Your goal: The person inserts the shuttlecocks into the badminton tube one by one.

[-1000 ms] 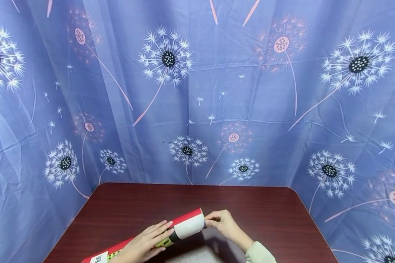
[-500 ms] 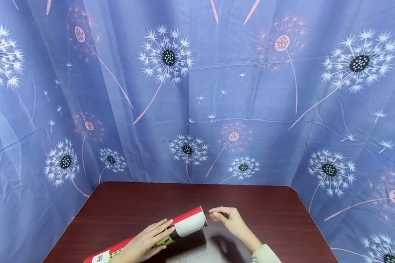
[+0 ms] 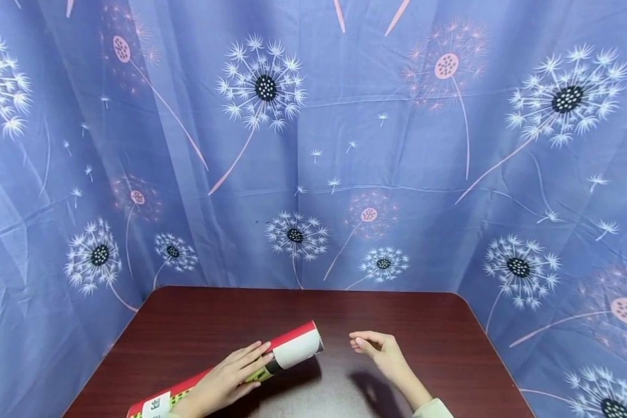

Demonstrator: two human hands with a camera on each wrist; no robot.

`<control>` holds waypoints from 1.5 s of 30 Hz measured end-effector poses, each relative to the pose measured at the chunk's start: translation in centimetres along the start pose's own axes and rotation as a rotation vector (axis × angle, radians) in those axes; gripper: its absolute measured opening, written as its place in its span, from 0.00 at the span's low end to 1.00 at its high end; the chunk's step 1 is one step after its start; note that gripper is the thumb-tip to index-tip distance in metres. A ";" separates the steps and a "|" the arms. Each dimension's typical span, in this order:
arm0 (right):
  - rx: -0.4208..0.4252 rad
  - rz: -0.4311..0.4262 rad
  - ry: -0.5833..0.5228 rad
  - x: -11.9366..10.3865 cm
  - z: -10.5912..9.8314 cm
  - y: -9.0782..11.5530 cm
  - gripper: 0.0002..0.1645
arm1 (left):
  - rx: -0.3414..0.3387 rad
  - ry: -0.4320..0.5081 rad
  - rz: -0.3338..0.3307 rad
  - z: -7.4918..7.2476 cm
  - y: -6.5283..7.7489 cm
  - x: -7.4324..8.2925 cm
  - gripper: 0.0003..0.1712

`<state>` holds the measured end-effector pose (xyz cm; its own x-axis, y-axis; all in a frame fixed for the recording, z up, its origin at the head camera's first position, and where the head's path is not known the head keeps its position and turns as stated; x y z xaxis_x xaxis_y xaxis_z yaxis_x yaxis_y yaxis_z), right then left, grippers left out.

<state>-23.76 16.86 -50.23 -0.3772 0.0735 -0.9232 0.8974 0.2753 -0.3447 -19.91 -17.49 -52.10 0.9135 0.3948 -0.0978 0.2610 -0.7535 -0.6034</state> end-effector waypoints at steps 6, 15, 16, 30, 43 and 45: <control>0.039 0.027 -0.021 0.5 -1.1 0.8 0.16 | -0.013 -0.017 -0.033 0.2 0.7 -0.7 0.35; 0.173 0.104 0.008 1.0 -2.9 2.1 0.14 | -0.072 -0.086 -0.098 0.7 1.3 -2.9 0.37; 0.188 0.112 0.006 1.1 -3.1 2.3 0.14 | -0.077 -0.098 -0.108 0.8 1.3 -3.2 0.38; 0.266 0.133 0.002 1.3 -5.3 5.1 0.14 | -0.124 -0.190 -0.198 3.2 1.6 -6.7 0.39; 0.331 0.174 0.071 1.5 -5.1 6.2 0.13 | -0.208 -0.296 -0.272 4.0 1.9 -8.0 0.39; 0.343 0.192 0.111 1.5 -4.9 6.2 0.12 | -0.220 -0.305 -0.309 3.7 2.0 -7.8 0.40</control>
<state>-19.95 23.39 -52.95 -0.2007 0.2006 -0.9589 0.9712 -0.0879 -0.2217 -27.67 -20.15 -55.46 0.6579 0.7293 -0.1879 0.5957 -0.6566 -0.4626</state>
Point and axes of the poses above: each hand's wrist, its own y-axis away from the middle knuckle, its own z-axis out of the palm, x = y × z, the point moved 4 cm from there along -y, towards the middle knuckle, and after that the axes turned 3 degrees about z, right-handed, at the moved point
